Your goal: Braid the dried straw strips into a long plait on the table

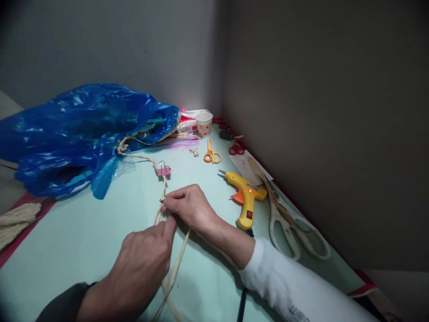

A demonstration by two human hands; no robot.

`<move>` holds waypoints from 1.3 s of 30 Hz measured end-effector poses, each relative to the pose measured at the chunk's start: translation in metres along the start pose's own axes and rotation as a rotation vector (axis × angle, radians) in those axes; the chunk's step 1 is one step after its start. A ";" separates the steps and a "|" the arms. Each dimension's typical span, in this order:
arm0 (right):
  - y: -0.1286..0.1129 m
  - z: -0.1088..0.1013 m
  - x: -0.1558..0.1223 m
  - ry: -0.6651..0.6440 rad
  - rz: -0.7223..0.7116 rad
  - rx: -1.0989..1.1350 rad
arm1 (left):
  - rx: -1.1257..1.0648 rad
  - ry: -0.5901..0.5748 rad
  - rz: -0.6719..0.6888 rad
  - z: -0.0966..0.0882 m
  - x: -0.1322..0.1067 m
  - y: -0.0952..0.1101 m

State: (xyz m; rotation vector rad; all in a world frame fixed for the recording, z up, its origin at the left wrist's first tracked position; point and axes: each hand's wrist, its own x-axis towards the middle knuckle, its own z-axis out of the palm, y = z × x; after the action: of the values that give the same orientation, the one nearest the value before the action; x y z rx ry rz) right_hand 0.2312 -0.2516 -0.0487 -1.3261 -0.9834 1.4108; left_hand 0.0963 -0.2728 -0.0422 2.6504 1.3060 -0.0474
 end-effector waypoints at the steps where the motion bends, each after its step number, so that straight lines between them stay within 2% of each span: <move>1: -0.002 0.000 -0.001 0.005 0.025 0.003 | -0.024 -0.021 0.042 0.000 -0.004 0.002; 3: -0.006 -0.002 -0.002 0.008 0.049 -0.010 | -0.162 -0.020 0.173 -0.005 -0.009 0.002; 5: -0.010 -0.005 -0.003 -0.005 0.038 -0.002 | -0.356 0.097 0.250 -0.016 -0.006 -0.005; 6: -0.010 -0.007 -0.003 -0.016 0.030 0.010 | -0.434 0.195 0.214 -0.022 -0.002 -0.012; 7: -0.011 -0.009 -0.003 -0.025 0.024 0.027 | -0.485 0.296 0.075 -0.028 0.005 -0.020; 8: -0.010 -0.010 -0.002 -0.032 0.022 0.040 | -0.567 0.307 -0.050 -0.032 0.013 -0.028; 9: -0.010 -0.011 -0.001 -0.037 0.022 0.046 | -0.669 0.277 -0.170 -0.036 0.022 -0.036; 11: -0.008 -0.013 0.000 -0.050 0.018 0.030 | -0.972 0.064 -0.274 -0.037 0.038 -0.049; 12: -0.008 -0.013 0.000 -0.063 0.007 0.017 | -1.121 -0.060 -0.274 -0.035 0.044 -0.052; 14: -0.008 -0.013 0.000 -0.088 -0.015 0.000 | -1.342 -0.229 -0.245 -0.029 0.051 -0.055; 18: -0.008 -0.014 0.001 -0.110 -0.035 -0.020 | -1.564 -0.383 -0.194 -0.021 0.053 -0.052; 21: -0.006 -0.015 0.002 -0.112 -0.046 -0.085 | -1.572 -0.418 -0.199 -0.021 0.052 -0.052; 24: -0.005 -0.016 0.002 -0.162 -0.089 -0.191 | -1.550 -0.343 -0.259 -0.020 0.053 -0.054; 26: -0.006 -0.015 -0.001 -0.158 -0.162 -0.341 | -1.563 -0.309 -0.279 -0.019 0.052 -0.054; 30: -0.013 -0.009 -0.014 0.052 -0.282 -0.809 | -1.478 -0.233 -0.336 -0.016 0.050 -0.048; 34: -0.019 -0.004 -0.021 0.096 -0.267 -1.225 | -1.231 -0.059 -0.354 -0.016 0.048 -0.041; 39: -0.021 -0.002 -0.022 0.175 -0.382 -1.361 | -1.030 0.072 -0.273 -0.014 0.044 -0.035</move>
State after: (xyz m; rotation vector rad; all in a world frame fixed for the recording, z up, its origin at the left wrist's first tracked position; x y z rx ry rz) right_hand 0.2346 -0.2675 -0.0230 -1.9439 -2.0679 0.1725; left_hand 0.0948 -0.2144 -0.0384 1.6098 1.2231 0.5337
